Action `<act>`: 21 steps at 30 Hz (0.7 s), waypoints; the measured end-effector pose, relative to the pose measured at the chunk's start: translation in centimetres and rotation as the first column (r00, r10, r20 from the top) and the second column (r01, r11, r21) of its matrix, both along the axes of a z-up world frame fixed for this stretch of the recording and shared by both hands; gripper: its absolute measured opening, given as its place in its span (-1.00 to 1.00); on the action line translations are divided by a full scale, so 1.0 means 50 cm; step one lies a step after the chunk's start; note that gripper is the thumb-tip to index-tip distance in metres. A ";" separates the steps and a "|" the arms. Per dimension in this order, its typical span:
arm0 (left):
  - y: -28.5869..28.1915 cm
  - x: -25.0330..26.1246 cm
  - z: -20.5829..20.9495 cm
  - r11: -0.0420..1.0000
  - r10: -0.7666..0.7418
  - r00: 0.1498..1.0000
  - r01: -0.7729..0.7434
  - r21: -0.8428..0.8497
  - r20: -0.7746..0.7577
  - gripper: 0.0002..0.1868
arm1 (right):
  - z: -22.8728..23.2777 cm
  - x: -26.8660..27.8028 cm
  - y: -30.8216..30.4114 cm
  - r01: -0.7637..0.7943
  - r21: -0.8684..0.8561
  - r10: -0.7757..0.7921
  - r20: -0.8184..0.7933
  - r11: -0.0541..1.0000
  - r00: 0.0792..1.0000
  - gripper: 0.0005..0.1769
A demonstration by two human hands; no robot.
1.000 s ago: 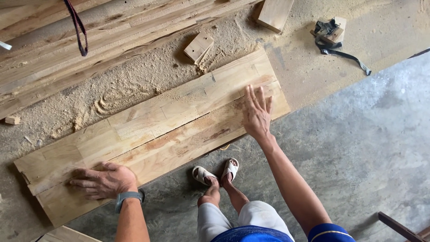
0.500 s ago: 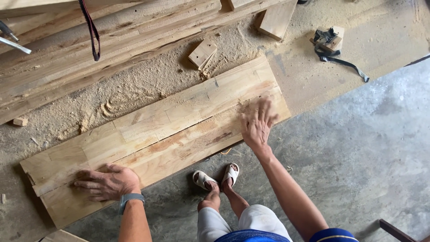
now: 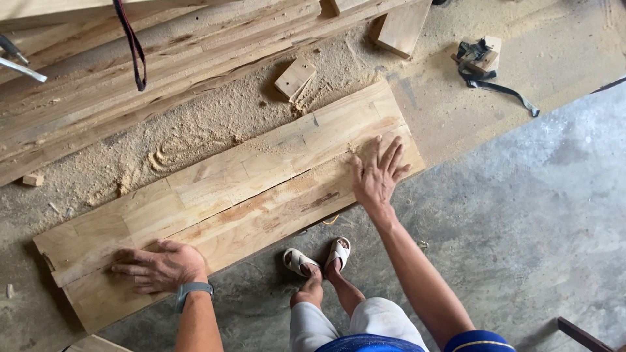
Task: The person uses a handheld electric sander to smooth a long wooden plank on a workbench. They move the sander back and forth along the plank's length, then set the tool down and wipe the plank's surface with their hands to remove dust.
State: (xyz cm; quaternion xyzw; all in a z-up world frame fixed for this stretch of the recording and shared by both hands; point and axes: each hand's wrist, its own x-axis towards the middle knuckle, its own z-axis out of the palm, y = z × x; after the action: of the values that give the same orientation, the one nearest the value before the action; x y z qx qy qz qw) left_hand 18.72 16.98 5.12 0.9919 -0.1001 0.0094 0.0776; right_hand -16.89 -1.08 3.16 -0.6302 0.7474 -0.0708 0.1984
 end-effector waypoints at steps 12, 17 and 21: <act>-0.004 -0.001 0.004 1.000 0.010 1.000 -0.010 -0.009 -0.012 -0.27 | -0.031 0.002 0.015 -0.172 -0.094 0.166 -0.071 0.981 0.984 -0.20; 0.001 0.002 -0.001 1.000 0.007 1.000 -0.007 -0.021 0.002 -0.28 | -0.037 0.014 0.033 -0.210 -0.126 0.206 -0.048 0.970 0.977 -0.26; 0.000 -0.001 -0.001 1.000 0.002 1.000 -0.002 -0.007 0.019 -0.28 | -0.027 0.018 0.039 -0.234 -0.133 0.230 -0.048 0.963 0.972 -0.29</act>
State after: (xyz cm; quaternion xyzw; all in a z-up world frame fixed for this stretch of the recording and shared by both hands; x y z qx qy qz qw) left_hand 18.64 16.96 5.07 0.9916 -0.0997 0.0194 0.0799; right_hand -15.98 0.87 1.81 -0.7266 0.6649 -0.0881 0.1492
